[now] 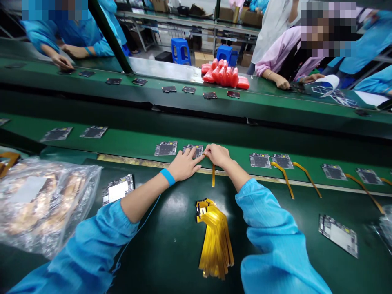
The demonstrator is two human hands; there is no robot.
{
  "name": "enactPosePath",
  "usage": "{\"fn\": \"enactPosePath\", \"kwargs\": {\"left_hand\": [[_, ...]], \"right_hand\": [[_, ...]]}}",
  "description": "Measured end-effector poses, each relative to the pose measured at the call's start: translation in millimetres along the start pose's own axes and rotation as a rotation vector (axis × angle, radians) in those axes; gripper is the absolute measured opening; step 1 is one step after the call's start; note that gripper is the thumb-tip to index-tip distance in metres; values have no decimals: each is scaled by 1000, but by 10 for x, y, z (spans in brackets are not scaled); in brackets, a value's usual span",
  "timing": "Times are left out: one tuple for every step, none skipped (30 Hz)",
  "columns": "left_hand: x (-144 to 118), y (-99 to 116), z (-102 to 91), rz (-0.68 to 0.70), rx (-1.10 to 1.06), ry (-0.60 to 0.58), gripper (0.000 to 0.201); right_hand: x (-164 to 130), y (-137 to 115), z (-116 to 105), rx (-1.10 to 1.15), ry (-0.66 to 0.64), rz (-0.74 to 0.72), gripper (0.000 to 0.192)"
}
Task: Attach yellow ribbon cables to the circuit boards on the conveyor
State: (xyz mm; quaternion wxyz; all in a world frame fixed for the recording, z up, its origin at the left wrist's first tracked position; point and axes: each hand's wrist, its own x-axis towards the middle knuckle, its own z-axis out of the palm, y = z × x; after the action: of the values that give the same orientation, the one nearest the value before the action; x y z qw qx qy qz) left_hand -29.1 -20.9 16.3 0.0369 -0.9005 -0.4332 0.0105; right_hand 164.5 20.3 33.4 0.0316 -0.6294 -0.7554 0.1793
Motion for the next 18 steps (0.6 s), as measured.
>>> {"fn": "enactPosePath", "kwargs": {"left_hand": [[-1,6,4,-1,0,3,53],[-2,11,7,-1,-1,5,53],[-3,16,11,0,-4,8,52],[-4,21,14,3,-8,10,52],[-6,24,17,7,-12,13,52],[-10,26,20,10,-17,15,53],[-14,27,24,13,-24,20,54],[-20,27,28,16,-33,27,54],[-27,25,32,22,-43,36,55],[-35,22,36,27,-54,48,56],[-43,19,39,30,-66,62,56],[-50,15,42,33,-77,77,56],[-56,12,44,34,-86,94,56],[-61,9,46,36,-91,110,56],[-65,7,47,39,-95,125,56],[-66,6,48,45,-97,138,55],[-67,5,50,51,-99,150,54],[-66,5,52,57,-101,159,52]], "right_hand": [[-8,3,-4,-9,1,-2,17],[-18,7,-5,-12,5,-1,16],[-33,14,-5,-9,14,0,16],[-56,27,-3,3,29,0,16],[-91,46,1,24,50,-3,17],[-139,73,5,52,75,-9,17],[-203,105,9,83,105,-15,18],[-283,142,12,117,134,-23,18],[-381,178,14,153,159,-32,18],[-493,212,12,186,175,-43,21],[-618,239,6,217,171,-65,23],[-752,257,-3,245,142,-93,23],[-888,264,-17,269,90,-131,20],[-1023,260,-32,287,19,-176,19],[-1150,247,-48,307,-55,-223,21],[-1265,226,-62,327,-112,-260,22],[-1365,203,-72,343,-156,-285,22],[-1447,179,-75,353,-188,-302,21]]}}
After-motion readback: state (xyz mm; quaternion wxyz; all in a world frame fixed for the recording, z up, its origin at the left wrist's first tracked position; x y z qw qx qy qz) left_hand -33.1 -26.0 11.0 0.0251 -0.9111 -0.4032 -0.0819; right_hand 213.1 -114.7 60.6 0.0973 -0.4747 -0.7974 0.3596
